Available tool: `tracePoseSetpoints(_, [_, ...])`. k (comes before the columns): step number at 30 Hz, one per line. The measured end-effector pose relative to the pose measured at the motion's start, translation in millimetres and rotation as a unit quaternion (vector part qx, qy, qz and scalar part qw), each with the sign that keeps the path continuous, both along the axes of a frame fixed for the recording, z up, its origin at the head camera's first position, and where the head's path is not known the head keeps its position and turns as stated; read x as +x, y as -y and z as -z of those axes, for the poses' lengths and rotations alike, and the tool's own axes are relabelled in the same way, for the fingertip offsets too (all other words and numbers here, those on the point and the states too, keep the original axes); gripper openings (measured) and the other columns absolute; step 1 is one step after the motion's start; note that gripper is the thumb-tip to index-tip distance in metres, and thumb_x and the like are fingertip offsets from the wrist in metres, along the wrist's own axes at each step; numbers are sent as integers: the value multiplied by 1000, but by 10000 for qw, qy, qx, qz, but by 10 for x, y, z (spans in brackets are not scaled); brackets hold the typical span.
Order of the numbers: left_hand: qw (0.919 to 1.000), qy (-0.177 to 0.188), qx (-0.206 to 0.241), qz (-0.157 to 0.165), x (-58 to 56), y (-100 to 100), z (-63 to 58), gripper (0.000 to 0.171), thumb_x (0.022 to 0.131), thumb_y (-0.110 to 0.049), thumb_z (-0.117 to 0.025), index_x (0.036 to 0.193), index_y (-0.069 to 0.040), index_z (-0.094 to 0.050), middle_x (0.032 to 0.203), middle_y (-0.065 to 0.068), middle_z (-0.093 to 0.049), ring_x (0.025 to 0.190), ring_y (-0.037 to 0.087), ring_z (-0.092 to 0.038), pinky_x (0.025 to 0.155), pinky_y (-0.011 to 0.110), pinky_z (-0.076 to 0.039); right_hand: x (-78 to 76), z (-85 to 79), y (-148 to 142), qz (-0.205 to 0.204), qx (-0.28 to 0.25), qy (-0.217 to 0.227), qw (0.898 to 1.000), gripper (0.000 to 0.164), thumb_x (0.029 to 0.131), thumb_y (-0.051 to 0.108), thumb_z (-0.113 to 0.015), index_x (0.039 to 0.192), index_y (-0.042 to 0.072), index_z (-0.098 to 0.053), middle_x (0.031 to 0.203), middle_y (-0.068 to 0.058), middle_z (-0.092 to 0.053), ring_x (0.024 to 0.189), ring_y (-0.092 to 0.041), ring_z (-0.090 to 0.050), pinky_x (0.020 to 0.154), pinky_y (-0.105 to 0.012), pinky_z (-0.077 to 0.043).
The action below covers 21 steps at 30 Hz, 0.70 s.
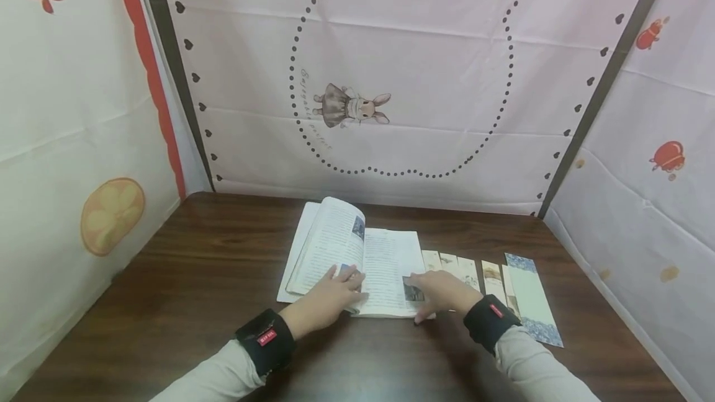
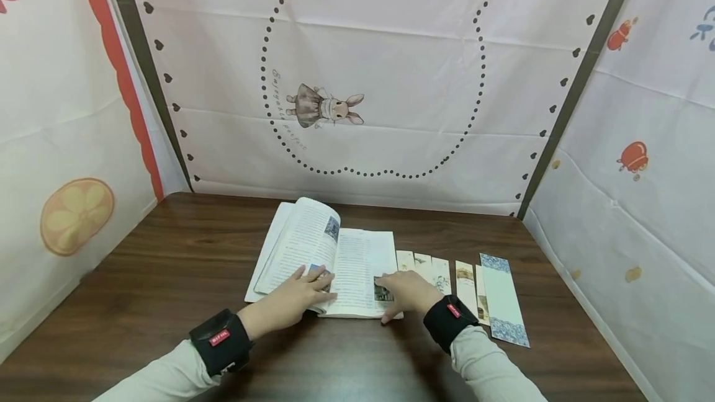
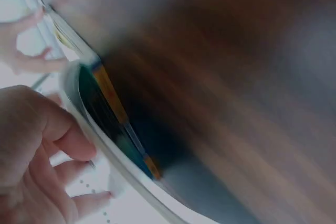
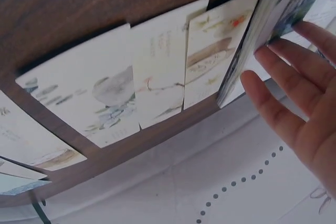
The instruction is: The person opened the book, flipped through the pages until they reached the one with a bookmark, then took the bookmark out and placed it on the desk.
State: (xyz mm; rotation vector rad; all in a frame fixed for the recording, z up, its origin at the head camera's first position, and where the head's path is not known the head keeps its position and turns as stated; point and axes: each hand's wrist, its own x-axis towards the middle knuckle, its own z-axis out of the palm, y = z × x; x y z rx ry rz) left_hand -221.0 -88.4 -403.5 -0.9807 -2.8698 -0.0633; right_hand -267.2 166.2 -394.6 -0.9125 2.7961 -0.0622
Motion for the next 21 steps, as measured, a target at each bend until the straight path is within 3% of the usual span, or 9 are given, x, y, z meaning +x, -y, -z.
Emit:
tracePoseSetpoints(2, [9997,216,-103,-98,16,-62,-27,35,86,-6,-60,120,-13,-66,136,12,-54,132,31,-45,102,54,-40,-8,-27,-26,-72,-64,51,9999,71,66,35,-84,127,9,-59,121,-8,-65,107,-23,-62,95,-41,-48])
tracePoseSetpoints(5, [9984,303,227,-429,6,-124,-53,29,86,-10,-60,115,-8,-67,126,14,-61,122,32,-54,96,49,-47,-7,-60,-65,-210,-127,-3,9997,51,72,25,-81,118,9,-64,112,-7,-68,98,-21,-64,89,-38,-51])
tracePoseSetpoints(8, [9961,328,592,-570,-17,-157,-47,30,86,-22,-65,109,-4,-69,114,13,-67,108,30,-63,88,41,-52,-7,-55,-89,-477,-178,-480,9976,23,77,11,-74,100,11,-71,92,-2,-72,74,-12,-62,72,-29,-53])
tracePoseSetpoints(10, [9942,394,728,-680,-37,-177,-28,39,82,-35,-70,105,-4,-71,100,10,-70,91,24,-66,77,34,-54,-14,-47,-85,-686,-244,-1072,9916,13,78,5,-71,88,12,-72,77,2,-71,61,-7,-55,64,-26,-51])
tracePoseSetpoints(13, [9940,288,744,-745,-68,-219,-5,52,72,-54,-73,90,-5,-73,74,2,-63,63,14,-53,54,24,-42,-32,-56,-60,-876,-317,-2076,9738,7,78,9,-72,82,16,-72,73,5,-70,62,-6,-59,66,-26,-52])
tracePoseSetpoints(16, [9933,123,832,-797,-90,-267,6,54,63,-62,-75,65,-9,-63,56,-4,-48,52,9,-38,46,21,-28,-28,-106,-41,-1045,-464,-2850,9517,13,74,14,-78,84,17,-71,81,5,-72,75,-9,-65,74,-29,-53])
tracePoseSetpoints(19, [9925,-84,832,-890,-107,-335,28,56,59,-63,-76,52,-15,-48,50,-6,-40,48,9,-36,43,22,-29,1,-181,-37,-1417,-595,-3478,9249,20,69,16,-81,85,16,-70,87,5,-72,84,-11,-66,76,-28,-51])
tracePoseSetpoints(21, [9922,-206,745,-977,-118,-394,50,55,61,-60,-77,53,-13,-49,50,-4,-43,50,12,-41,48,26,-38,13,-232,-39,-1706,-553,-3900,9032,23,66,16,-82,86,16,-70,89,5,-72,87,-11,-65,77,-27,-50])
